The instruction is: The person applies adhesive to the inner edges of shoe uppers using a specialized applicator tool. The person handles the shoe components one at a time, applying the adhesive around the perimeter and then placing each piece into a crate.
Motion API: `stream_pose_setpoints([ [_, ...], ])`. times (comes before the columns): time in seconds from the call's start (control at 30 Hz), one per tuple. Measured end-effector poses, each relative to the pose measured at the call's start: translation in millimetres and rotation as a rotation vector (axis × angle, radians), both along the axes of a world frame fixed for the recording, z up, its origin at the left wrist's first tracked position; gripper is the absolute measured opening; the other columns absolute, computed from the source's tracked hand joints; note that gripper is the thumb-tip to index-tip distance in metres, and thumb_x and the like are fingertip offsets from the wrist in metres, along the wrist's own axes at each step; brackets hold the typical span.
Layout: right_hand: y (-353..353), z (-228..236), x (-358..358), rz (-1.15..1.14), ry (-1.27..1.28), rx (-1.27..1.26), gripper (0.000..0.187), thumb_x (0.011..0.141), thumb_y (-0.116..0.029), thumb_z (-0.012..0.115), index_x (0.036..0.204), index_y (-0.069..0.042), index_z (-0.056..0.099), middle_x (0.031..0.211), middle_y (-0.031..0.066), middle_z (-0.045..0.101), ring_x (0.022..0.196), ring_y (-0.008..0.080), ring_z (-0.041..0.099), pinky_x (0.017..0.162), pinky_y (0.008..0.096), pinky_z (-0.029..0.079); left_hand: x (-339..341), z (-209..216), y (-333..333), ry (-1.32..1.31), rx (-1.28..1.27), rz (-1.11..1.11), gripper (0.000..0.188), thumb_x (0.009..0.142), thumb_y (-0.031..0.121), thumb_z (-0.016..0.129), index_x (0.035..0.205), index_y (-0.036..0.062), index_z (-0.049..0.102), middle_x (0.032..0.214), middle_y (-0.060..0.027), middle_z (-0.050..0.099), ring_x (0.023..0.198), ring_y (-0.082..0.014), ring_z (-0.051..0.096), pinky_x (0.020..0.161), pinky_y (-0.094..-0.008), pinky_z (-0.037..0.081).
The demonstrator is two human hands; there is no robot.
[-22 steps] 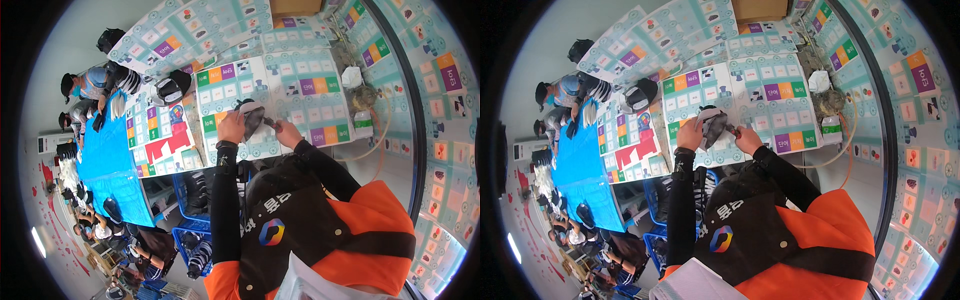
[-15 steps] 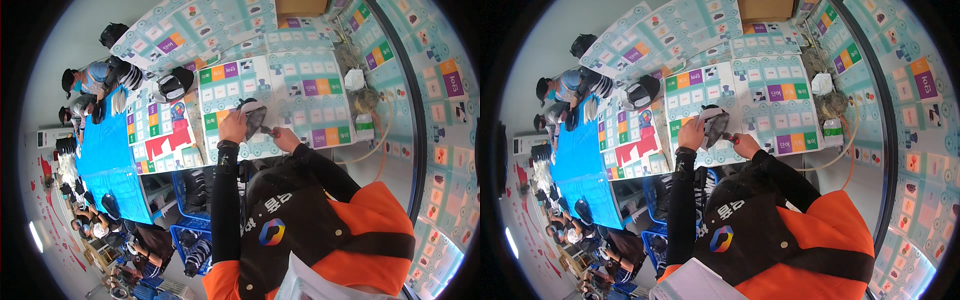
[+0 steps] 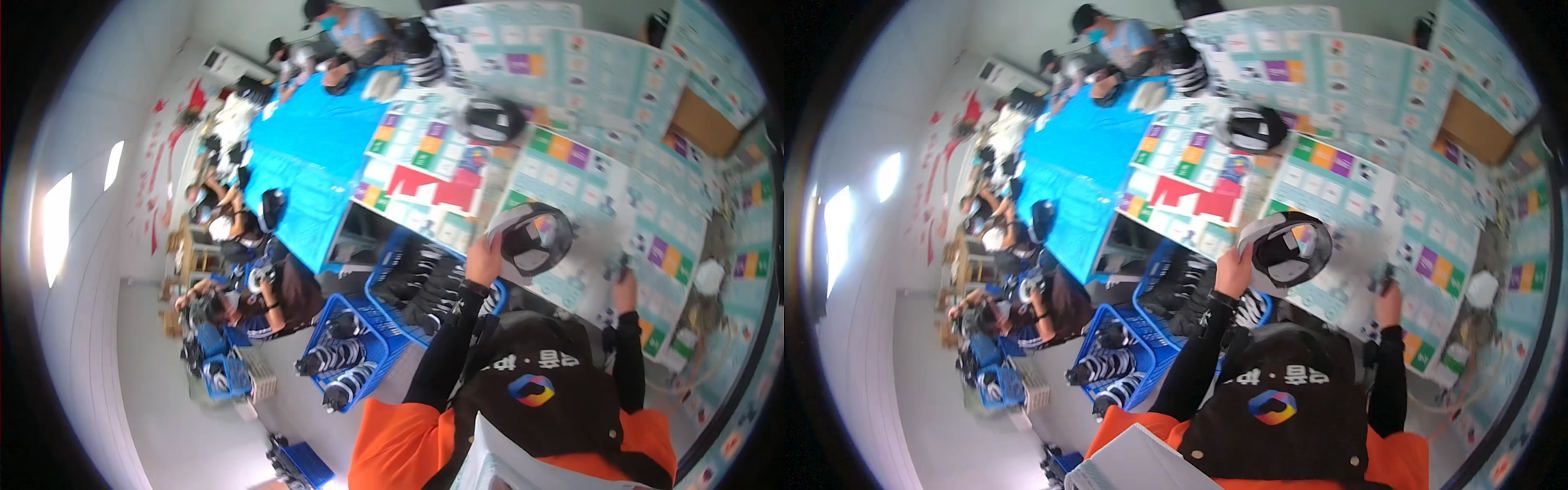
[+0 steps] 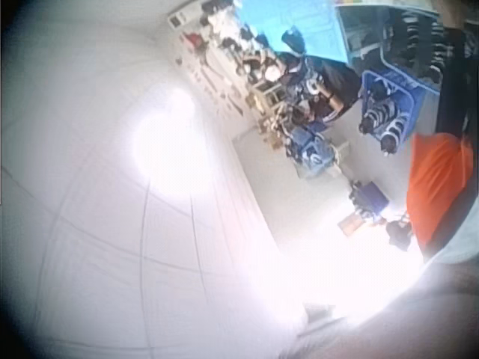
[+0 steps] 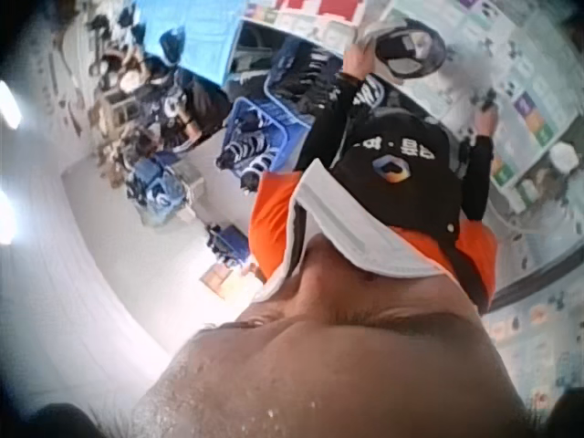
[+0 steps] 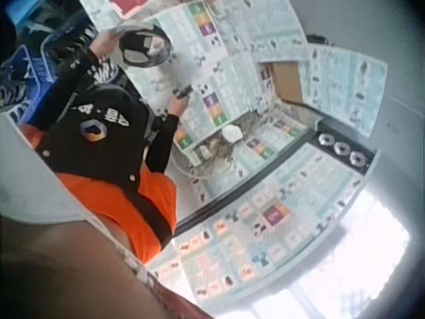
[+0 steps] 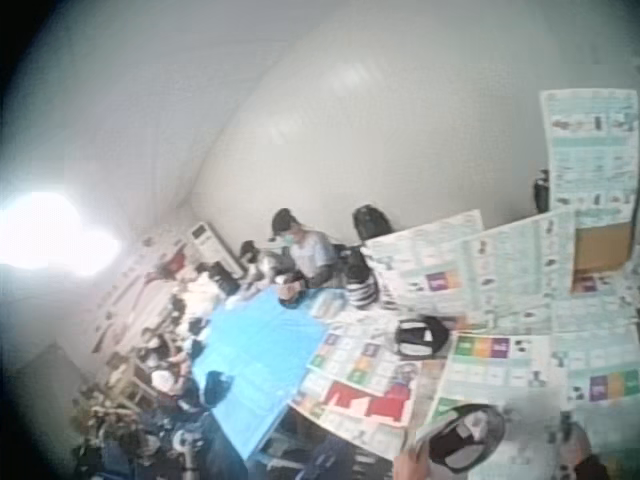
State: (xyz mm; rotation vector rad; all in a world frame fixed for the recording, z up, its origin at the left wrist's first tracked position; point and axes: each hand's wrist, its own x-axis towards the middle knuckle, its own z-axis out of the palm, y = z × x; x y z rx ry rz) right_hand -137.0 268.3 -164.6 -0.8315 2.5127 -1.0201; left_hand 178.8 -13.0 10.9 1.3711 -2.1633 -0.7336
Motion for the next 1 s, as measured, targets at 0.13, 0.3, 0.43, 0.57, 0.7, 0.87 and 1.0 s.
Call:
stream_pose_setpoints([
  [0.13, 22.5, -29.5, -40.2, -0.004, 0.013, 0.265, 0.038, 0.087, -0.008, 0.066, 0.122, 0.0, 0.055, 0.115, 0.0232, 0.061, 0.112, 0.0464, 0.055, 0.092, 0.0533, 0.046, 117.1, -54.7, -43.1, 0.634, 0.708, 0.562, 0.035, 0.096, 0.029, 0.066, 0.115, -0.0007, 0.067, 0.076, -0.0184, 0.066, 0.064, -0.0318, 0.065, 0.057, -0.0399, 0.05],
  [0.3, 6.1, -5.5, -50.1, 0.055, 0.245, 0.235, 0.054, 0.081, -0.013, 0.073, 0.129, -0.002, 0.053, 0.119, 0.023, 0.061, 0.116, 0.0446, 0.054, 0.103, 0.0541, 0.04, 254.0, -31.6, -193.5, 1.316, 0.244, 0.562, 0.049, 0.099, 0.056, 0.059, 0.097, 0.0077, 0.056, 0.069, -0.0017, 0.05, 0.069, -0.0212, 0.057, 0.072, -0.0454, 0.055],
  [0.43, -9.5, 8.1, -36.2, 0.048, 0.221, 0.077, 0.038, 0.074, -0.003, 0.066, 0.112, -0.002, 0.062, 0.111, 0.0231, 0.063, 0.108, 0.0444, 0.057, 0.096, 0.0513, 0.045, 295.5, -18.9, -340.5, 0.502, 0.538, 0.434, 0.062, 0.096, 0.045, 0.065, 0.139, 0.0036, 0.047, 0.091, -0.0098, 0.067, 0.093, -0.0282, 0.064, 0.089, -0.0443, 0.053],
  [0.57, -24.0, 59.5, -1.0, 0.068, 0.155, 0.076, 0.027, 0.076, -0.003, 0.067, 0.103, -0.003, 0.064, 0.104, 0.0209, 0.062, 0.105, 0.0439, 0.057, 0.093, 0.05, 0.046, 168.2, -77.5, -397.6, -0.172, 0.035, -0.128, 0.054, 0.089, 0.034, 0.076, 0.129, 0.0003, 0.061, 0.107, -0.0166, 0.074, 0.094, -0.0312, 0.072, 0.085, -0.039, 0.056],
  [0.7, -12.5, 97.6, 26.8, 0.051, 0.221, 0.103, 0.024, 0.077, -0.001, 0.065, 0.101, -0.004, 0.064, 0.103, 0.0194, 0.061, 0.105, 0.0425, 0.056, 0.094, 0.05, 0.045, -7.1, -100.7, -372.5, -0.165, -0.069, -0.29, 0.062, 0.081, 0.027, 0.083, 0.133, 0.0052, 0.058, 0.115, -0.0211, 0.071, 0.106, -0.0383, 0.068, 0.092, -0.0463, 0.054],
  [0.87, 60.5, 128.3, 62.5, -0.089, 0.222, 0.244, 0.022, 0.081, -0.004, 0.065, 0.103, -0.003, 0.064, 0.108, 0.0194, 0.06, 0.109, 0.0406, 0.055, 0.095, 0.0504, 0.044, -196.7, -82.0, -331.4, -0.491, -0.436, -0.425, 0.06, 0.09, 0.013, 0.059, 0.148, 0.0235, 0.047, 0.15, -0.0153, 0.046, 0.133, -0.0406, 0.048, 0.093, -0.0506, 0.051],
  [1.0, 105.7, 144.6, 99.0, -0.24, 0.215, 0.332, 0.02, 0.085, -0.006, 0.066, 0.105, -0.002, 0.066, 0.109, 0.0194, 0.062, 0.11, 0.0404, 0.056, 0.094, 0.0486, 0.046, -230.9, -107.8, -364.4, -0.57, -0.719, -0.345, 0.045, 0.098, 0.02, 0.048, 0.142, 0.0281, 0.054, 0.146, -0.0096, 0.051, 0.135, -0.0375, 0.048, 0.098, -0.0562, 0.043],
])
